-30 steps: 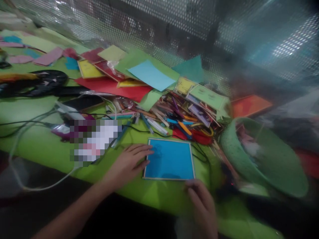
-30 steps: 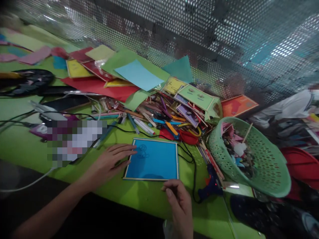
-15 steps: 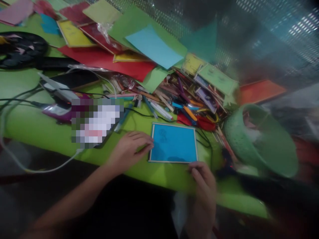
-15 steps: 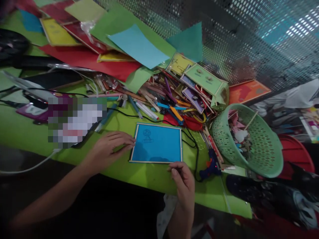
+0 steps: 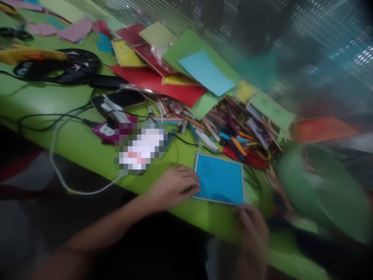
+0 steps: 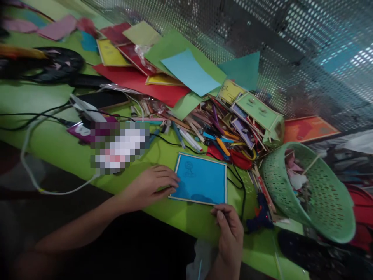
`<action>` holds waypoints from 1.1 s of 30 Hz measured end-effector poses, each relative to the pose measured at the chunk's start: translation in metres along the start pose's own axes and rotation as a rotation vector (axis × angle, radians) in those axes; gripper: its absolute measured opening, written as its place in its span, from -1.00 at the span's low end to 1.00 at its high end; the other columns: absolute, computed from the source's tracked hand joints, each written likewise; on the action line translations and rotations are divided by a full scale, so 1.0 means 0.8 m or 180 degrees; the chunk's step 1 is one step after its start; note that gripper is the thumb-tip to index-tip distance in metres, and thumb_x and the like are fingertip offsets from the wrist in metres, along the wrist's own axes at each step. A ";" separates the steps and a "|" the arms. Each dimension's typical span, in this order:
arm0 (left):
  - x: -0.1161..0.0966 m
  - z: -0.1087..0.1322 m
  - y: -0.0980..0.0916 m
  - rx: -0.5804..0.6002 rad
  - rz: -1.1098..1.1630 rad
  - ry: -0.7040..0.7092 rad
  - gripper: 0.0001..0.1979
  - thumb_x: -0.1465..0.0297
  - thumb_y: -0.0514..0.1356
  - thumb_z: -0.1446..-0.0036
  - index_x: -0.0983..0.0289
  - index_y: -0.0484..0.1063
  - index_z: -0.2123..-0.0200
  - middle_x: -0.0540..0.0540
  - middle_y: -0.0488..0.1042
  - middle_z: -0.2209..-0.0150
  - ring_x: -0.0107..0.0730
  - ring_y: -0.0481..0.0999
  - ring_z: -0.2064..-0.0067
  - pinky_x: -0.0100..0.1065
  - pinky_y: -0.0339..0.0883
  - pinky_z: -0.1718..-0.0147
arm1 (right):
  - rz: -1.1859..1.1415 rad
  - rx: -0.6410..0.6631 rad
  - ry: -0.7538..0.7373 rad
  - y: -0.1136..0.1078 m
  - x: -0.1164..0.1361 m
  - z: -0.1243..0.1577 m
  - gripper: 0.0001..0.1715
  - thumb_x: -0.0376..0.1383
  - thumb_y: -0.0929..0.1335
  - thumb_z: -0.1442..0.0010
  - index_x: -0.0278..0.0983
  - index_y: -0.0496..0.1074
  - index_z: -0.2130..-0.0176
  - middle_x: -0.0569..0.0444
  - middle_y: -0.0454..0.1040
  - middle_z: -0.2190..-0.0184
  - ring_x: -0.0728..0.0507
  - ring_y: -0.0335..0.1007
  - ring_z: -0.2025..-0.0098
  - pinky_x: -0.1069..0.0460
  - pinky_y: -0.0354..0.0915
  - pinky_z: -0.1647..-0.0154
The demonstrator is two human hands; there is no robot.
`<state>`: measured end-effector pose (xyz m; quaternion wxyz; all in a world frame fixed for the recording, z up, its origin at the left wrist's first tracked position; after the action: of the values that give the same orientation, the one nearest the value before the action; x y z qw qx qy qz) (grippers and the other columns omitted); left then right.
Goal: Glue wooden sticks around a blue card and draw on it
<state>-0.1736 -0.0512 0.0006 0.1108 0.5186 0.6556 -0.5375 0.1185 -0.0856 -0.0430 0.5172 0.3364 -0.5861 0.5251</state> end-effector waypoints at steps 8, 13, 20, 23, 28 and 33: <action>-0.002 0.002 0.001 0.0104 0.0096 0.0007 -0.77 0.31 0.15 -0.45 0.21 0.58 0.22 0.07 0.69 0.15 -0.27 0.65 0.05 -0.17 0.43 -0.02 | 0.0207 -0.0088 -0.0102 0.004 0.010 -0.002 -0.73 -0.10 0.53 -0.11 -0.25 0.57 0.32 0.06 0.56 0.45 -0.09 0.35 0.46 0.02 0.27 0.41; -0.003 0.001 0.001 0.0209 0.0093 0.0020 -0.77 0.31 0.17 -0.44 0.22 0.59 0.24 0.07 0.69 0.14 -0.22 0.65 0.02 -0.14 0.41 -0.05 | 0.0179 -0.0029 -0.0135 0.010 0.012 0.001 -0.77 -0.12 0.48 -0.18 -0.24 0.56 0.29 0.08 0.57 0.45 -0.08 0.37 0.45 0.03 0.26 0.39; -0.001 0.001 0.003 0.0296 0.0150 -0.0014 -0.74 0.28 0.15 -0.45 0.18 0.59 0.25 0.04 0.69 0.14 -0.25 0.65 0.04 -0.15 0.41 -0.05 | 0.0204 -0.0075 -0.0178 0.011 0.020 0.001 -0.81 -0.15 0.47 -0.17 -0.23 0.57 0.31 0.09 0.57 0.46 -0.07 0.37 0.46 0.02 0.28 0.39; -0.001 0.002 0.003 0.0266 0.0139 -0.0001 -0.73 0.28 0.13 -0.46 0.20 0.58 0.25 0.05 0.69 0.15 -0.24 0.65 0.05 -0.14 0.42 -0.03 | 0.0244 -0.0068 -0.0146 0.010 0.019 0.001 -0.80 -0.15 0.47 -0.17 -0.24 0.57 0.30 0.09 0.57 0.46 -0.06 0.34 0.47 0.02 0.29 0.38; -0.002 0.003 0.004 0.0202 0.0184 -0.0007 -0.74 0.30 0.14 -0.46 0.23 0.56 0.25 0.08 0.68 0.18 -0.25 0.65 0.07 -0.17 0.40 -0.01 | 0.0283 -0.0141 -0.0131 0.002 0.016 0.001 -0.78 -0.15 0.51 -0.11 -0.24 0.57 0.33 0.08 0.55 0.48 -0.07 0.35 0.48 0.03 0.26 0.44; -0.001 0.003 0.002 0.0168 0.0240 -0.0065 -0.72 0.29 0.14 -0.46 0.23 0.55 0.29 0.07 0.64 0.27 -0.27 0.62 0.13 -0.21 0.38 0.04 | 0.0427 -0.0125 -0.0300 0.011 0.036 -0.007 -0.75 -0.12 0.54 -0.10 -0.23 0.58 0.29 0.05 0.58 0.45 -0.14 0.47 0.41 -0.01 0.35 0.38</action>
<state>-0.1730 -0.0539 -0.0007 0.1239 0.5402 0.6200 -0.5554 0.1044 -0.0743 -0.0186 0.4592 0.3105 -0.6413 0.5305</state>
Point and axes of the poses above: each hand's wrist, its own z-axis away from the middle knuckle, its own y-axis out of the palm, x = y × z, the point moved 10 cm from there along -z, towards the middle knuckle
